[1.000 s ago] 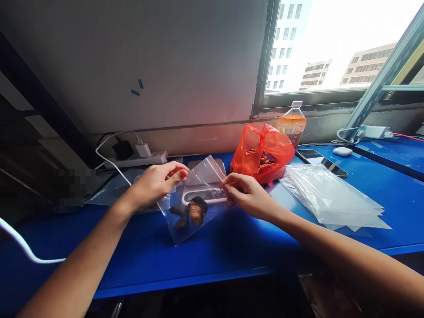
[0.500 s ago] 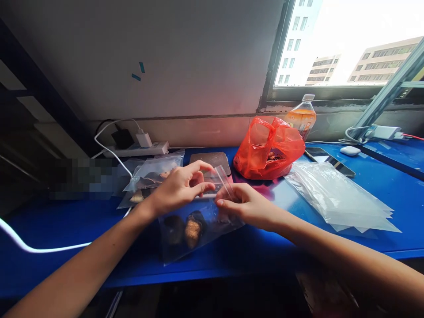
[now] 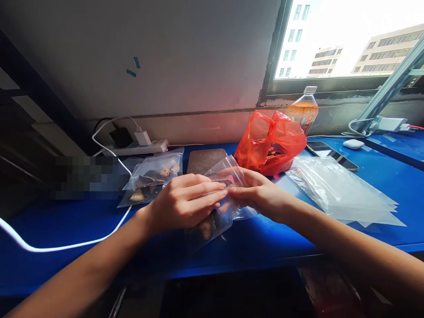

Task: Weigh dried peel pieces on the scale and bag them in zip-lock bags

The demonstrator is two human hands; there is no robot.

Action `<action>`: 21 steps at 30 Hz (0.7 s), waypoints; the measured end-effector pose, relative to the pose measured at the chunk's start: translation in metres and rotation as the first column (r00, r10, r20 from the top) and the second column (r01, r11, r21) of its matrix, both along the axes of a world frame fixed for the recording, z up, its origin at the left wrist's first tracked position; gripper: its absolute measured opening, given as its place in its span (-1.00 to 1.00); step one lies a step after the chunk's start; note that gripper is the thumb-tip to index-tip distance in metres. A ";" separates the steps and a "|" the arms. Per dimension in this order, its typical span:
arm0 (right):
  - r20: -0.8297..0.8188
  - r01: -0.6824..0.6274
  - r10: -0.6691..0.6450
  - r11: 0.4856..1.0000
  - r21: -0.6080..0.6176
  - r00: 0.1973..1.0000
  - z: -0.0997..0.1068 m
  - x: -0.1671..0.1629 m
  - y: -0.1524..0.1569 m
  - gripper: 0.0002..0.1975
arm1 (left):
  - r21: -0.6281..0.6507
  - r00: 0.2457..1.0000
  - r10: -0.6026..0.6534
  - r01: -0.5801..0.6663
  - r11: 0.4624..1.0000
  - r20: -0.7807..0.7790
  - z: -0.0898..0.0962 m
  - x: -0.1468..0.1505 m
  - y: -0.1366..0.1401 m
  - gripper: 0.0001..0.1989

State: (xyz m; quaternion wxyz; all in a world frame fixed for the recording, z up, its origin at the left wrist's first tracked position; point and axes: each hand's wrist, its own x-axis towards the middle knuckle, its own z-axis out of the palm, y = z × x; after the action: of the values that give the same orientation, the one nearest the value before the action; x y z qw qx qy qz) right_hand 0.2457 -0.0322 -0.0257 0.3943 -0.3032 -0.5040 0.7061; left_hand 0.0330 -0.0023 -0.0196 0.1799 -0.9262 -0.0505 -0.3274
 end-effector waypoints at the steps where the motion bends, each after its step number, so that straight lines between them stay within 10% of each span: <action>1: -0.011 0.000 0.000 1.000 -0.012 1.000 0.001 0.001 0.000 -0.61 | -0.005 1.000 -0.004 0.004 1.000 0.003 0.001 0.000 0.000 -0.69; 21: -0.119 -0.108 0.110 0.994 0.023 0.987 -0.001 0.002 -0.006 -0.53 | -0.106 0.993 -0.044 0.056 0.993 0.110 0.010 -0.001 -0.010 -0.83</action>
State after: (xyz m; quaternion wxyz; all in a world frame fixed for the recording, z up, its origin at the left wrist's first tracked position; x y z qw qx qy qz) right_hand 0.2480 -0.0379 -0.0265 0.3874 -0.2289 -0.5010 0.7393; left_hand 0.0321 -0.0122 -0.0101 0.1181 -0.9167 -0.0547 -0.3777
